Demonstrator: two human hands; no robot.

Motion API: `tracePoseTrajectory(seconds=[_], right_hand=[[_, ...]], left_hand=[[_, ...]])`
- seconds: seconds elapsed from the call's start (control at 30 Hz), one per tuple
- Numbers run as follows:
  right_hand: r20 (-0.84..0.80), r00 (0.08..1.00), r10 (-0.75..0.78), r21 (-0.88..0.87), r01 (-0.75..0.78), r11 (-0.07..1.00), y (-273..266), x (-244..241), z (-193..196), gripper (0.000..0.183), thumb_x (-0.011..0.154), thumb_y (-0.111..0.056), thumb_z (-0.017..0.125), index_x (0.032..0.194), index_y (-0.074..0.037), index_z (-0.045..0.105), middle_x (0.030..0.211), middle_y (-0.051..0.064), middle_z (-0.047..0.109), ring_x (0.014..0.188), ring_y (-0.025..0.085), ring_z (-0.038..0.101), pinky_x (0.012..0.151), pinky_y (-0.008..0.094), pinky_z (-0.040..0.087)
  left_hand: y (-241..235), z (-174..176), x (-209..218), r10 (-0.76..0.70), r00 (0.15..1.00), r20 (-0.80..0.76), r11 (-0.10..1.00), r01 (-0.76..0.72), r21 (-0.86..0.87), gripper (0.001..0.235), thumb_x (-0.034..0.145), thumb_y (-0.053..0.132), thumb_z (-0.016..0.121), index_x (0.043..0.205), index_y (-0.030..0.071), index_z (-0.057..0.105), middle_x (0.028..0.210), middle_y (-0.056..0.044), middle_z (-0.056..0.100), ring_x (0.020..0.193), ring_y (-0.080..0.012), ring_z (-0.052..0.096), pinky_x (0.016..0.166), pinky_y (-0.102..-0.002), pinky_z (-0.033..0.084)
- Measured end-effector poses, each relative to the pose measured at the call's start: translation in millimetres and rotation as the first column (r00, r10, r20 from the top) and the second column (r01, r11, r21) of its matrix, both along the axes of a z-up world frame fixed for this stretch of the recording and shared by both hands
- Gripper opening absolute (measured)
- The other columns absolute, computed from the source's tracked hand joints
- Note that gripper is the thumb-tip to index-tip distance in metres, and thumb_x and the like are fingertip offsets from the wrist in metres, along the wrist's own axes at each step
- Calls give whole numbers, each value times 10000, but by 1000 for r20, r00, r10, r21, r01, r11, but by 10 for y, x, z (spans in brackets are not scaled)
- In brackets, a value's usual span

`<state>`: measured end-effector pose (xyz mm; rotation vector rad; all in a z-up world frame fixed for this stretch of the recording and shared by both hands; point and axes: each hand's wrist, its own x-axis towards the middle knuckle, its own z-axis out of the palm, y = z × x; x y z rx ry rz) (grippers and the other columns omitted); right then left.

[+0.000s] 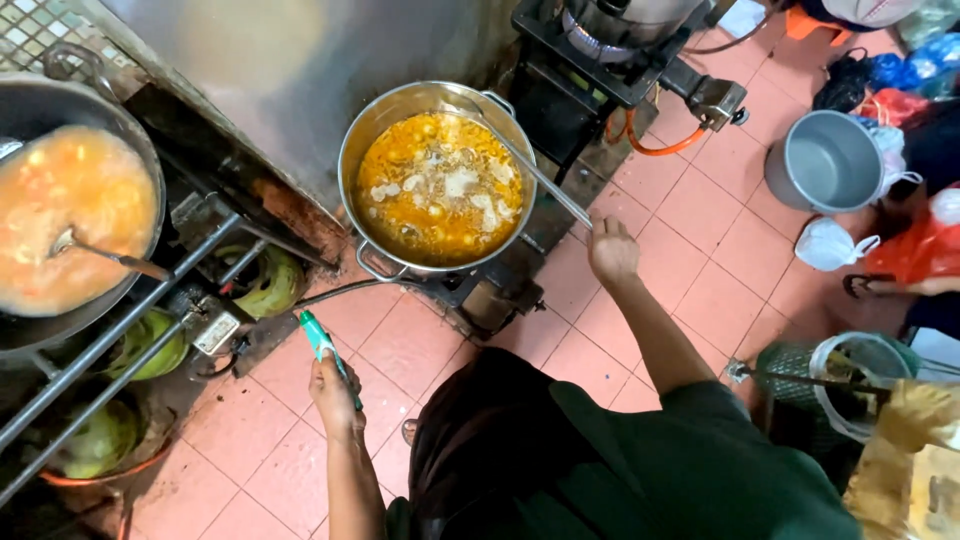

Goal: Preparing and seasoning soup in large industrial pots using packets of ketchup and chili sauce.

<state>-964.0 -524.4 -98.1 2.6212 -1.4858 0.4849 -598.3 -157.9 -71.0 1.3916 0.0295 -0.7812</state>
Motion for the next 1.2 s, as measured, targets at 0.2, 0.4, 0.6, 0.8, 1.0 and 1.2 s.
tracePoseTrajectory(seconds=[0.2,0.4,0.6,0.8,1.0,1.2], right_hand=[[-434,900,22,-42,-45,998,-489,357,271,530,870,-158,616,1395,-89,582,1037,159,710,979,334,708,705,427,601],[-656,736,167,217,-28,976,-559,532,424,310,983,-121,564,1258,-26,672,913,131,789,862,269,784,694,408,609],[-696,606,385,384,-139,913,-600,929,955,195,936,-145,618,1000,-95,796,1009,122,773,980,277,755,771,406,605],[-554,727,407,646,67,760,-516,927,505,293,941,-288,667,1128,-69,719,1039,154,767,961,306,769,800,425,615],[-204,948,246,743,-14,669,-321,799,-181,418,841,-413,760,1160,-146,735,1073,135,745,1003,323,702,864,455,548],[85,993,83,731,-119,672,-317,547,-1004,416,866,-439,759,1105,-99,743,955,165,745,901,338,719,789,454,549]], left_hand=[[89,123,-105,24,999,24,997,-23,-74,299,1083,322,528,838,173,442,583,60,385,443,-43,311,400,-243,217],[431,-30,-99,148,989,-22,988,-148,-36,278,1075,318,521,850,170,453,619,61,386,452,-42,316,396,-239,218],[591,11,-99,174,984,-29,984,-175,-24,301,1082,338,516,841,167,456,588,50,363,441,-49,299,392,-240,215],[633,-59,-133,182,983,-14,983,-182,-33,312,1080,334,526,829,168,443,600,66,379,458,-41,315,402,-235,221],[560,-41,-138,144,989,-11,989,-144,-10,301,1066,346,538,830,183,449,586,66,378,447,-37,305,399,-234,217],[368,34,-118,105,994,1,994,-105,-7,313,1057,360,555,822,186,442,562,71,368,429,-36,291,390,-232,204]])
